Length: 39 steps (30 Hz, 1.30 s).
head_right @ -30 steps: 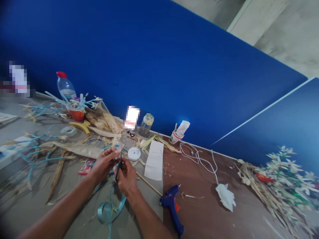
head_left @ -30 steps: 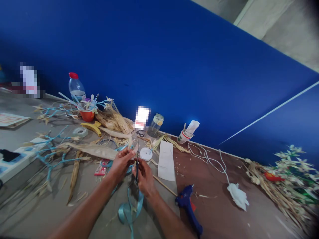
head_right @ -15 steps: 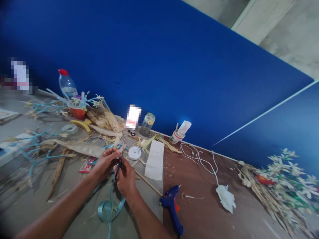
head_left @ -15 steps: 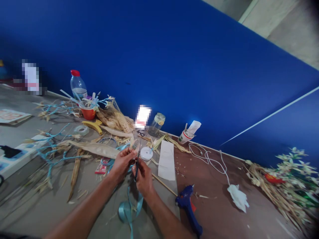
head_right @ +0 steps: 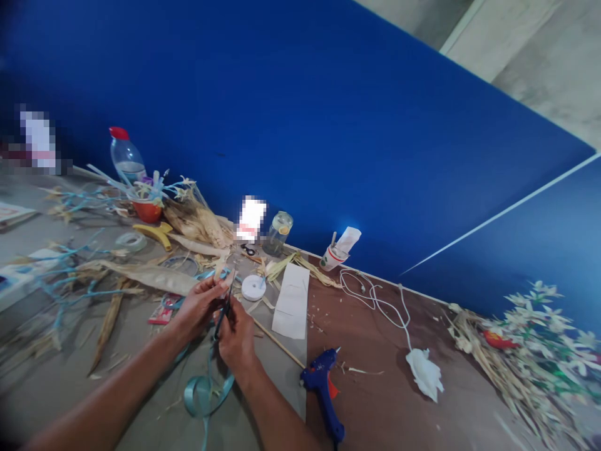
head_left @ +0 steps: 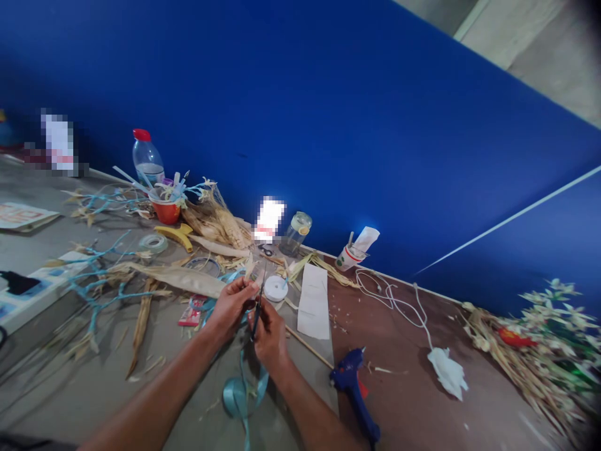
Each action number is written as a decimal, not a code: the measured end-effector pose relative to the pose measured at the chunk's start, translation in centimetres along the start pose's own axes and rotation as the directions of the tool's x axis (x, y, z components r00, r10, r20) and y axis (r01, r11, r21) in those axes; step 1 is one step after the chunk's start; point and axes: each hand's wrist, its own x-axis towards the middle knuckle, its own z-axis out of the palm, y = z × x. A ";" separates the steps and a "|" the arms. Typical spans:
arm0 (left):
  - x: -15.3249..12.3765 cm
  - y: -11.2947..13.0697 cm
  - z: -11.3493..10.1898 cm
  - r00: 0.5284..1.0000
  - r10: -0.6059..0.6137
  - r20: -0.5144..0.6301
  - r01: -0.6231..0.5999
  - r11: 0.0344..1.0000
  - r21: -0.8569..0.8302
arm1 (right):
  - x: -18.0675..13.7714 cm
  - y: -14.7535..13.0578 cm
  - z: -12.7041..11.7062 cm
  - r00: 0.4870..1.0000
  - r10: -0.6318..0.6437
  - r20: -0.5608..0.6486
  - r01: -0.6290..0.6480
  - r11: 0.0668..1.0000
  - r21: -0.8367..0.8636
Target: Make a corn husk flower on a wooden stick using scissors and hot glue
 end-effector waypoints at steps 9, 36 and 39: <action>0.0 0.0 0.0 1.000 0.001 -0.002 -0.001 1.000 0.006 | -0.2 0.0 -0.2 1.000 -0.013 -0.010 0.013 0.998 -0.065; 0.3 0.6 -0.4 0.959 -0.158 0.235 0.038 0.894 0.446 | 2.1 -0.4 -3.1 0.894 0.245 -0.376 -0.140 0.948 0.284; 0.5 0.4 -0.6 0.969 -0.116 0.217 0.023 0.921 0.390 | 1.8 -0.5 -2.9 0.881 0.206 -0.427 -0.115 0.966 0.230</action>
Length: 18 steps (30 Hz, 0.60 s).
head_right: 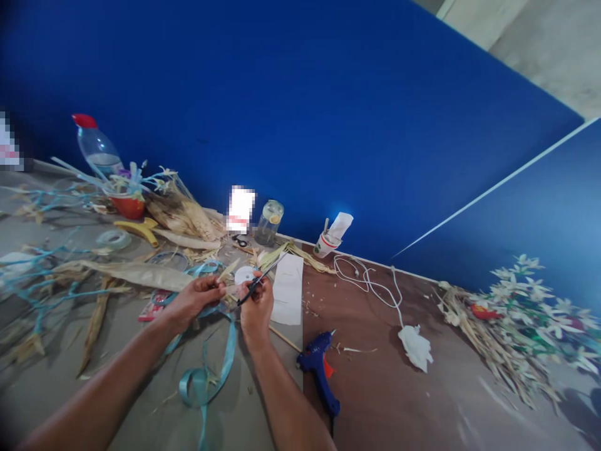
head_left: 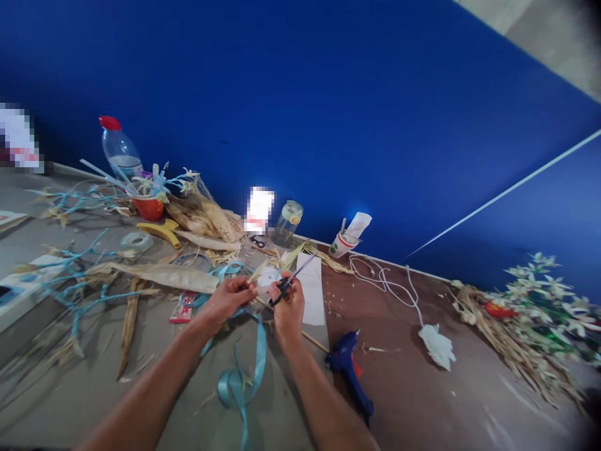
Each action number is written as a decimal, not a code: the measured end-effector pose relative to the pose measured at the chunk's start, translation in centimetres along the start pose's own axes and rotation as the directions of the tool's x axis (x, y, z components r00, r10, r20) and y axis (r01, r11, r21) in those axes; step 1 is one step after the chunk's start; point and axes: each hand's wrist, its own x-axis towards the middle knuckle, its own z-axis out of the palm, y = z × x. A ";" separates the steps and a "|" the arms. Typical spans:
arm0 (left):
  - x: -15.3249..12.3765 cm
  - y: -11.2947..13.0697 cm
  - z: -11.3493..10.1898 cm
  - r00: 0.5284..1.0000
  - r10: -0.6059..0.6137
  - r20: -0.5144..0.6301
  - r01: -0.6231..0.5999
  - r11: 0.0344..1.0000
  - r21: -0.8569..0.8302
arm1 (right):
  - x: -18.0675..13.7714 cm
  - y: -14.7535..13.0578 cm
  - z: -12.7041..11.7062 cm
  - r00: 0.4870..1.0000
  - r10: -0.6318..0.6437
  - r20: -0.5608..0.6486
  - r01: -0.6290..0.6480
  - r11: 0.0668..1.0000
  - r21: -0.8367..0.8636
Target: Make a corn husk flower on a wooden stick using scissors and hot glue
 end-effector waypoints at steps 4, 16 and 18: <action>0.2 -0.2 -0.1 0.996 -0.006 -0.093 -0.009 0.987 -0.163 | -0.7 0.0 0.3 1.000 -0.024 0.002 0.024 0.999 -0.025; 0.1 1.2 -0.7 0.959 -0.077 -0.272 -0.013 0.949 -0.315 | -1.3 -0.4 -0.7 0.946 0.030 0.322 0.027 0.985 -0.171; 0.2 1.4 -0.9 0.952 -0.087 -0.292 -0.006 0.953 -0.303 | -1.2 -0.7 -1.0 0.928 0.030 0.370 0.042 0.982 -0.184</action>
